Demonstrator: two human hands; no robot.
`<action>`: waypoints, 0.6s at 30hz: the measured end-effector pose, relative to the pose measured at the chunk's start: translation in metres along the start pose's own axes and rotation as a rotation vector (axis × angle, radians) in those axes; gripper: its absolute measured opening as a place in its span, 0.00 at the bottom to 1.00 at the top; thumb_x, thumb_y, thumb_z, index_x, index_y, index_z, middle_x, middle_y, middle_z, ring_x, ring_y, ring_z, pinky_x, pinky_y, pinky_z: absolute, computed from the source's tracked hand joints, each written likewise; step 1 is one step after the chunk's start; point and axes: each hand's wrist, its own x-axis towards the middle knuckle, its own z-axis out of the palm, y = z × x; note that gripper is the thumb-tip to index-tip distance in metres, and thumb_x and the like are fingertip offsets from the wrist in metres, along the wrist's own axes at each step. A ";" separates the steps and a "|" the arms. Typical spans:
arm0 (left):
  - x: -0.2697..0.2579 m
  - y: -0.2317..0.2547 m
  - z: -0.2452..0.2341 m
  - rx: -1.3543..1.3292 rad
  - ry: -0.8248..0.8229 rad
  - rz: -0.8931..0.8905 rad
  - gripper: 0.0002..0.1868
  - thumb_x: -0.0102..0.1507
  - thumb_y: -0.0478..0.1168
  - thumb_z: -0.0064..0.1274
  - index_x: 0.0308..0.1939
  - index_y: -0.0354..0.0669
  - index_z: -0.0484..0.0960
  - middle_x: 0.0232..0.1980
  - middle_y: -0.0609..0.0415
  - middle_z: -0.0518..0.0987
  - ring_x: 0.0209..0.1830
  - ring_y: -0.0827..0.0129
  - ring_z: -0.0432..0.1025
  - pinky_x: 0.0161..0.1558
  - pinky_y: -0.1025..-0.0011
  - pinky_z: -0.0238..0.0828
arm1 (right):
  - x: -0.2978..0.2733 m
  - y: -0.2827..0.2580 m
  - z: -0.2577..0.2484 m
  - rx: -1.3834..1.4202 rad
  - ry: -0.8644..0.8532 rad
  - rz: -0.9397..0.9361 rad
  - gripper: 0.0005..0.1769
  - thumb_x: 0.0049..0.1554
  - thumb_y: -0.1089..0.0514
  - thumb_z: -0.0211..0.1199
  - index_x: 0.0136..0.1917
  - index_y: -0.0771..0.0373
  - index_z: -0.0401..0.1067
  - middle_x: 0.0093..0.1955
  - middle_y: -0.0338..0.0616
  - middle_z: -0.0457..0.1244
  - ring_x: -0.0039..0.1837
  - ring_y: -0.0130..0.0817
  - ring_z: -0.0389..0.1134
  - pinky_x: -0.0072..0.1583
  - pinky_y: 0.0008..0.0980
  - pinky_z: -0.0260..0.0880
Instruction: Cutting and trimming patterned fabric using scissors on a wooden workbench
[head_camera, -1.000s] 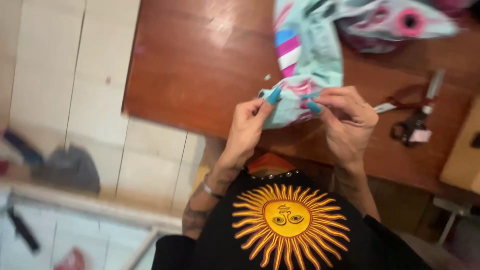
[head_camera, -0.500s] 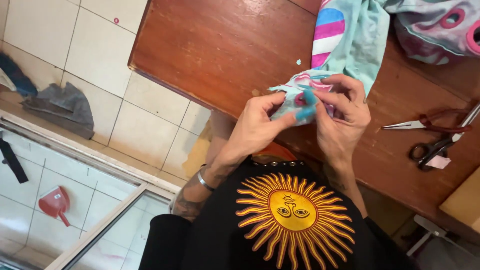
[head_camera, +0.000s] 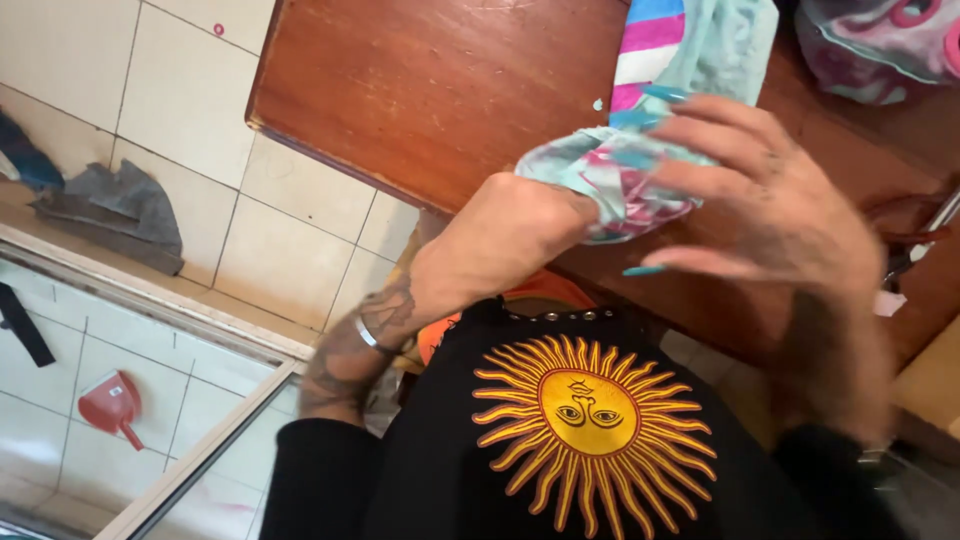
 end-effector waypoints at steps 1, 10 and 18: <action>0.005 0.008 -0.003 0.272 -0.025 0.182 0.04 0.54 0.36 0.46 0.24 0.42 0.70 0.21 0.53 0.71 0.20 0.60 0.65 0.24 0.65 0.58 | 0.013 -0.003 -0.007 -0.004 -0.152 -0.096 0.33 0.48 0.44 0.59 0.61 0.61 0.55 0.65 0.52 0.51 0.67 0.49 0.51 0.67 0.50 0.50; 0.019 0.051 -0.038 0.803 0.015 0.534 0.09 0.57 0.32 0.39 0.23 0.47 0.67 0.20 0.59 0.66 0.18 0.72 0.62 0.20 0.74 0.56 | 0.029 -0.014 -0.027 -0.120 -0.178 -0.340 0.04 0.54 0.69 0.48 0.43 0.68 0.63 0.31 0.46 0.58 0.39 0.41 0.62 0.56 0.43 0.65; 0.019 0.067 -0.050 0.997 0.218 0.736 0.15 0.60 0.32 0.30 0.35 0.35 0.75 0.32 0.49 0.73 0.27 0.71 0.67 0.31 0.80 0.65 | 0.006 -0.052 -0.024 -0.673 0.023 -0.274 0.05 0.53 0.66 0.53 0.42 0.63 0.69 0.23 0.38 0.54 0.26 0.27 0.51 0.33 0.29 0.65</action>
